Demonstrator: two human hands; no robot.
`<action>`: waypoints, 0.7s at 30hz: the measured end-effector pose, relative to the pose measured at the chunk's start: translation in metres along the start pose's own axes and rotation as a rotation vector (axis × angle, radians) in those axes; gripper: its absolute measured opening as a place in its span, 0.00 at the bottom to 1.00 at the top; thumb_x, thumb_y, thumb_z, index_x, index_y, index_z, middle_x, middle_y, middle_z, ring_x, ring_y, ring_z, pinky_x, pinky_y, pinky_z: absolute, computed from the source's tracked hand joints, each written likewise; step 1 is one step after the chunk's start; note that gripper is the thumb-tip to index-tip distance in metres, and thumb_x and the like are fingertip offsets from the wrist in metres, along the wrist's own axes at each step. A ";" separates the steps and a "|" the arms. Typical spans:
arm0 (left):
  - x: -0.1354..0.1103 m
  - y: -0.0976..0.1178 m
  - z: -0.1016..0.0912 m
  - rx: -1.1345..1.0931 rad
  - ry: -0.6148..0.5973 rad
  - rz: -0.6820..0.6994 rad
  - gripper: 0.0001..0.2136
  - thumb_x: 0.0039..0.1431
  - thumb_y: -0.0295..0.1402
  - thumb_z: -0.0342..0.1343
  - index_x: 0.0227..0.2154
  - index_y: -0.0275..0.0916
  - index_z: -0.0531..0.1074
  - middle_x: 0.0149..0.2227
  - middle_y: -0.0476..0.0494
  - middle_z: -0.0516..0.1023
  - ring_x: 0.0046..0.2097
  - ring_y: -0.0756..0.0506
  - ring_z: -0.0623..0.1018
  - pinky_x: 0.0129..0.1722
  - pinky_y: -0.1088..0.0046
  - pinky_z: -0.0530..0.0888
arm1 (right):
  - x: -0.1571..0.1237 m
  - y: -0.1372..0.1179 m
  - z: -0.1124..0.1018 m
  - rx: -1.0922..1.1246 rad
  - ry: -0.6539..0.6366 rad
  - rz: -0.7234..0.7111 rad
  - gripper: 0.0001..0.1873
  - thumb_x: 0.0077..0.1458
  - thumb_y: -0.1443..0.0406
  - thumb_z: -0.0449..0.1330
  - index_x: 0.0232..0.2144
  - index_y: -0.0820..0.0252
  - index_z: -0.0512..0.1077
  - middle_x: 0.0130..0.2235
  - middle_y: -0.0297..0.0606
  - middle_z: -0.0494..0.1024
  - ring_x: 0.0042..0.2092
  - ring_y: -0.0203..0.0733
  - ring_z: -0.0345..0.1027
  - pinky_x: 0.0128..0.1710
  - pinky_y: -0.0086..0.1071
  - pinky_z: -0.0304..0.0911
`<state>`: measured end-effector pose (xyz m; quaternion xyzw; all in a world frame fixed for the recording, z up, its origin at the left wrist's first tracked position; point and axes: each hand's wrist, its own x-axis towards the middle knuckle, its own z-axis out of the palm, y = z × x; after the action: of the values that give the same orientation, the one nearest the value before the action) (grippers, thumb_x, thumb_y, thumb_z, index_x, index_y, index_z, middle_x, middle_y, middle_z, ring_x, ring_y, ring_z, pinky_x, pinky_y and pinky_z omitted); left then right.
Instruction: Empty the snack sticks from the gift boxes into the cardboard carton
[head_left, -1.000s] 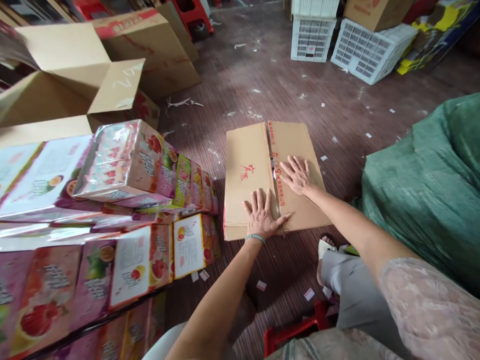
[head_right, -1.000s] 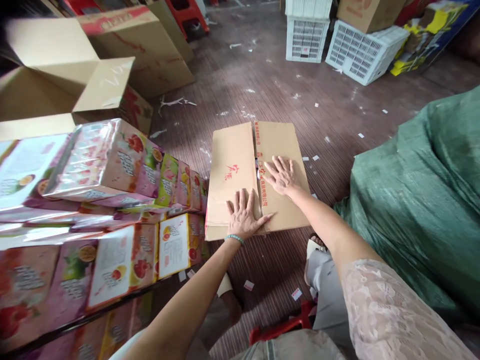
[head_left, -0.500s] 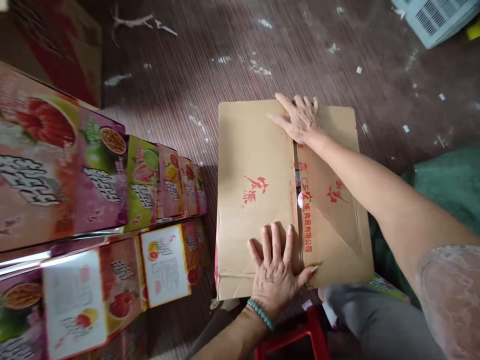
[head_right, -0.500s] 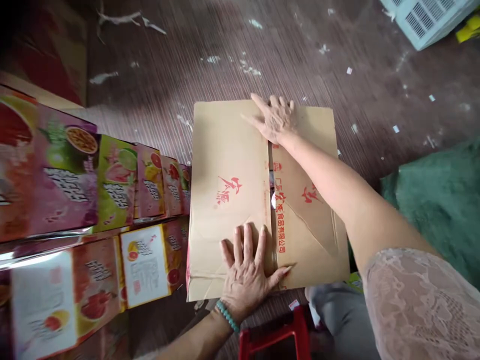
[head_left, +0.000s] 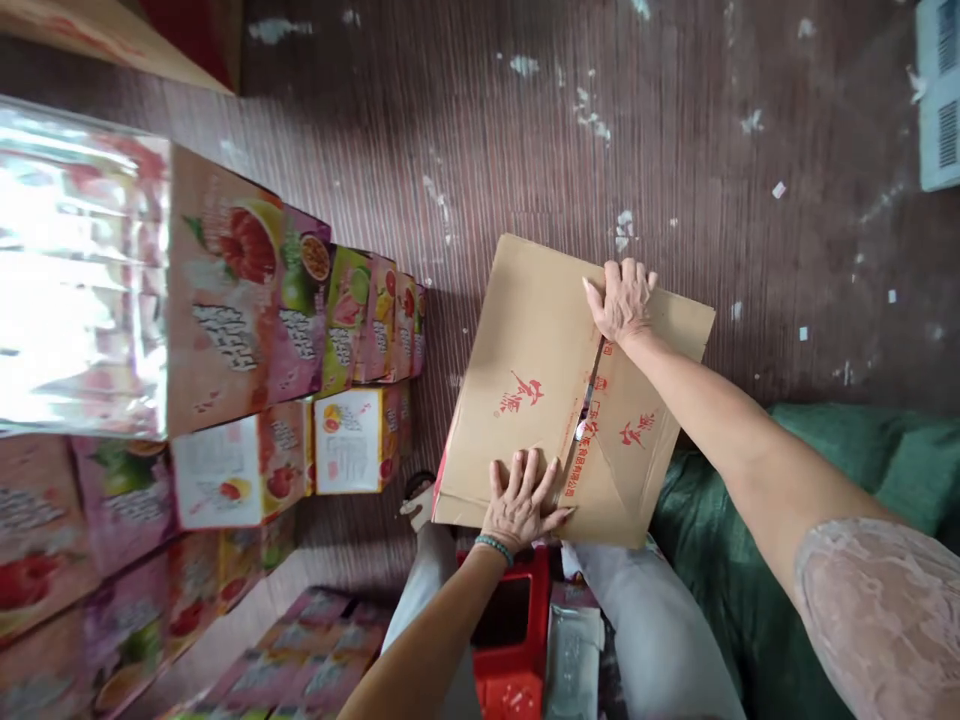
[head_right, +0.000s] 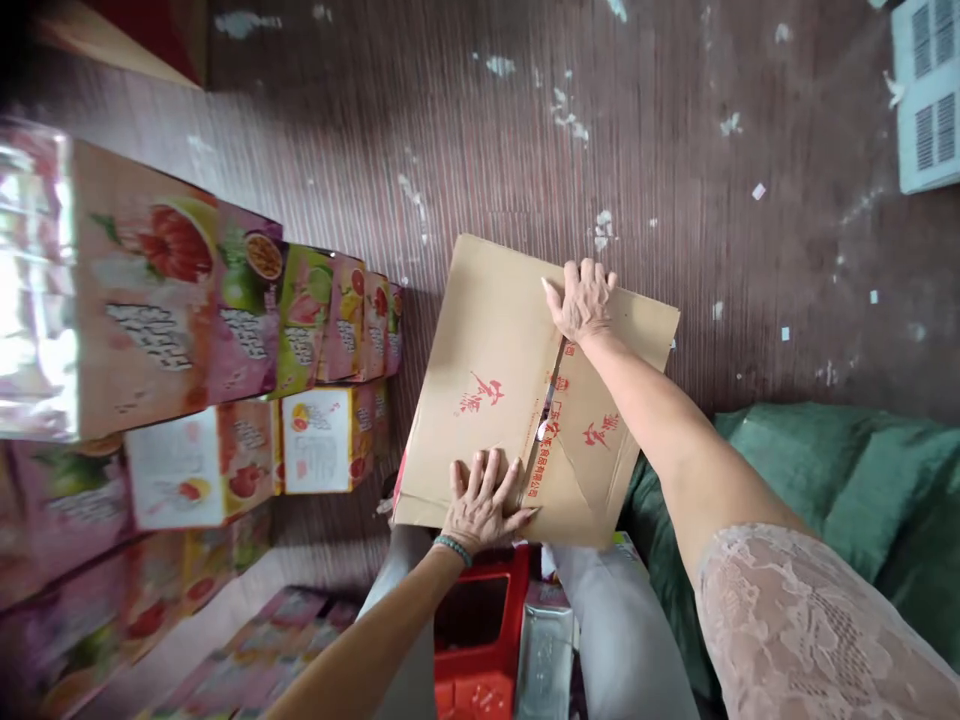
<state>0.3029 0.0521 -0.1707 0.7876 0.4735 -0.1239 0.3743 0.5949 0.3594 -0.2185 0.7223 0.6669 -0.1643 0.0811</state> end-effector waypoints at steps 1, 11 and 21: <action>0.001 0.002 -0.002 -0.015 -0.023 -0.013 0.42 0.59 0.62 0.68 0.72 0.51 0.71 0.74 0.27 0.66 0.73 0.16 0.66 0.73 0.22 0.45 | 0.003 0.001 -0.001 0.006 0.001 -0.016 0.35 0.76 0.45 0.40 0.53 0.67 0.74 0.55 0.60 0.73 0.58 0.66 0.65 0.61 0.62 0.58; 0.007 0.010 -0.004 -0.142 -0.019 0.016 0.37 0.67 0.62 0.61 0.74 0.54 0.67 0.74 0.34 0.68 0.75 0.26 0.67 0.78 0.41 0.50 | 0.018 0.014 -0.002 -0.035 -0.051 -0.032 0.27 0.73 0.52 0.47 0.53 0.69 0.74 0.52 0.63 0.78 0.55 0.64 0.71 0.58 0.54 0.61; 0.008 0.046 -0.021 -0.375 -0.089 -0.268 0.33 0.69 0.57 0.62 0.73 0.56 0.70 0.76 0.34 0.64 0.78 0.26 0.62 0.77 0.36 0.52 | 0.023 0.025 0.006 -0.062 -0.023 0.013 0.28 0.70 0.53 0.49 0.55 0.71 0.73 0.54 0.66 0.77 0.57 0.68 0.71 0.58 0.56 0.61</action>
<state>0.3424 0.0591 -0.1389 0.6283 0.5714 -0.1171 0.5148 0.6199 0.3765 -0.2345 0.7218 0.6659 -0.1515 0.1122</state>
